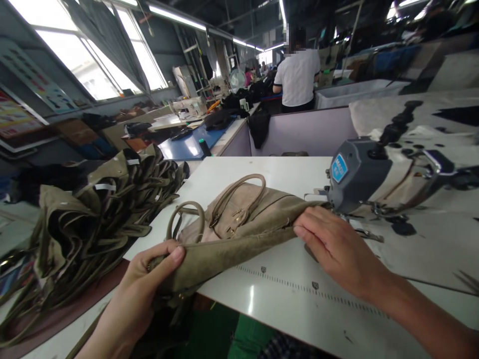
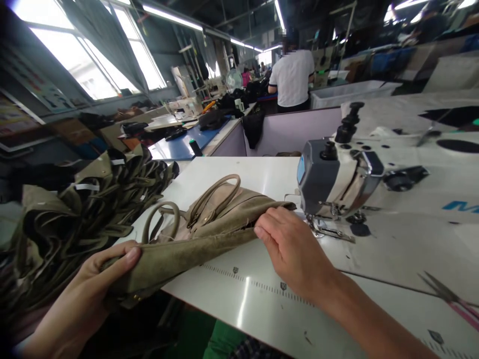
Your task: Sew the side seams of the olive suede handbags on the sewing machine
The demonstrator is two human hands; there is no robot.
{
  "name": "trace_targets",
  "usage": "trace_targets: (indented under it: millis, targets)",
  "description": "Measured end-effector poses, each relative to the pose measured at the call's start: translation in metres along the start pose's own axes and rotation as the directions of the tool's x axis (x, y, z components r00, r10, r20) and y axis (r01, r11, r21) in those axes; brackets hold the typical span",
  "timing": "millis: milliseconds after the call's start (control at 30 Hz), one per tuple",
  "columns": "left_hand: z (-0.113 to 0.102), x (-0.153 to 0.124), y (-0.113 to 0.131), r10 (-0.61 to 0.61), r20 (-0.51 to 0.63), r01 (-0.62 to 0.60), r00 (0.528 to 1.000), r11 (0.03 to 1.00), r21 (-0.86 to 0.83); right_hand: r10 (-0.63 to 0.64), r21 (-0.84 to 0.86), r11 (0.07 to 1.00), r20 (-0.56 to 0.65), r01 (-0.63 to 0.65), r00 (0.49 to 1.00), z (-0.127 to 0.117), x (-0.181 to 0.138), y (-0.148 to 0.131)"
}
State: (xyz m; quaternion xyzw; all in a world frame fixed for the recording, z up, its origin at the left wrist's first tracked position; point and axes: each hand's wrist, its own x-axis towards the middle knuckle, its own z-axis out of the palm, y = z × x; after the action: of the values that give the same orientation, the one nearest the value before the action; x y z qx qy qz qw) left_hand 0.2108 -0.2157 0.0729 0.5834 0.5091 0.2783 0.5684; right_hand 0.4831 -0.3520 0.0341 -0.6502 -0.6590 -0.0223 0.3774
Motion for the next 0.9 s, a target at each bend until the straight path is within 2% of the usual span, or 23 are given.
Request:
trace_targets:
  millis: [300,500,700,833,900]
  targets:
    - [0.000,-0.011,0.002,-0.039,-0.049,0.037,0.998,0.998,-0.051,0.022,0.018,1.000,0.024,-0.023,0.999,-0.004,0.002,-0.005]
    - [-0.008,-0.005,-0.004,-0.017,-0.038,0.017,0.999,1.000,0.009,0.042,0.028,0.999,0.054,-0.044,0.998,-0.007,0.001,-0.010]
    - [-0.013,-0.002,-0.015,0.113,-0.042,-0.111,0.993,0.993,0.042,0.066,0.061,0.996,0.062,-0.069,0.996,-0.004,-0.005,-0.004]
    - [-0.012,-0.002,-0.018,0.119,0.061,-0.124,0.991,0.988,0.093,0.069,0.070,0.995,0.058,-0.073,0.996,-0.003,-0.008,-0.001]
    - [-0.012,-0.002,-0.018,0.142,0.033,-0.144,0.989,0.983,0.110,0.069,0.068,0.995,0.050,-0.072,0.996,-0.003,-0.010,-0.002]
